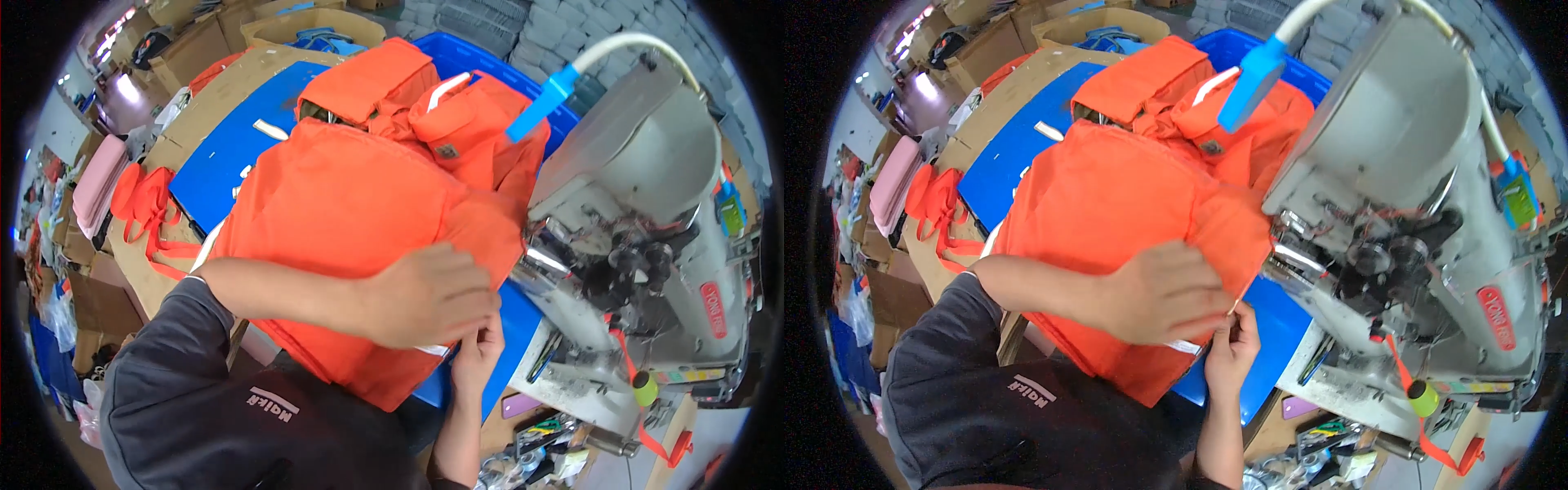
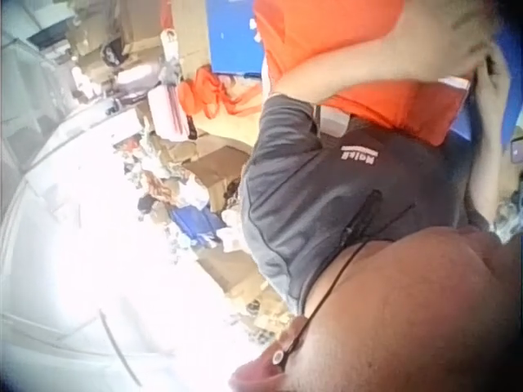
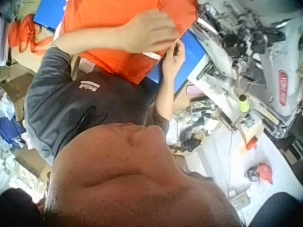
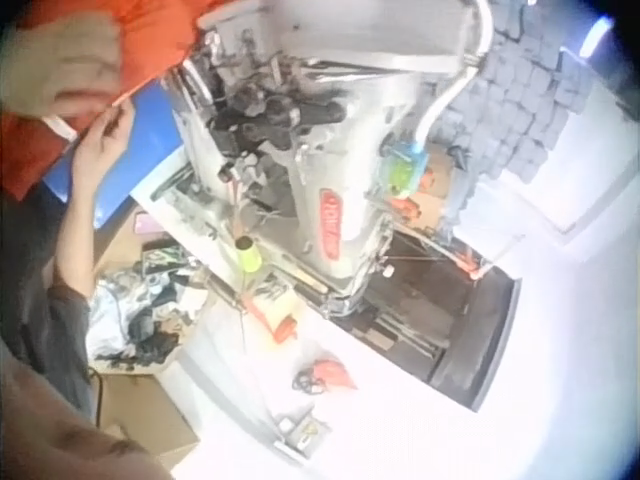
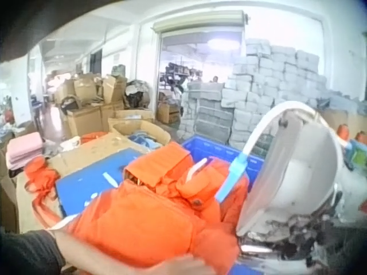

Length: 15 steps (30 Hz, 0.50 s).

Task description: Sewing and assembling components of orange life jackets at a workshop station.

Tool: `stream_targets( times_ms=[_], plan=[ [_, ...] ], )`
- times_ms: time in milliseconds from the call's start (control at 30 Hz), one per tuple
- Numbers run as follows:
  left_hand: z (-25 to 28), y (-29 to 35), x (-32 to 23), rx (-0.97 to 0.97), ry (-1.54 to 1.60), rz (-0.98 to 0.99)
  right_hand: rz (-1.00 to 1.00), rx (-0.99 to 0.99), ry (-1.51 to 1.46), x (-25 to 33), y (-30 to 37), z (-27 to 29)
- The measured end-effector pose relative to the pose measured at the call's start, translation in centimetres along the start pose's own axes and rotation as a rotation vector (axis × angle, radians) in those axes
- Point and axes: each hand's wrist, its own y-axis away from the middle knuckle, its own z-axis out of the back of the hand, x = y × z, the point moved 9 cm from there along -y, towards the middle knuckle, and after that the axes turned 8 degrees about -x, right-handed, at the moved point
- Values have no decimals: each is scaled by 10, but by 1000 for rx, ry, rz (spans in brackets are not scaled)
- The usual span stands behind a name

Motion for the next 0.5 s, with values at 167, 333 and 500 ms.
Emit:
stream_targets(
  times_ms=[167, 333, 500],
  plan=[
    [-30, 10, 8, 185, 103, 412, 51, -20, 14, 16, 22, -13],
    [-28, 18, 17, 186, 73, 549, 16, -85, -27, 18, 25, -17],
    [-8, 11, 9, 131, 17, 456, 35, -66, -74, 33, 29, -21]
  ],
)
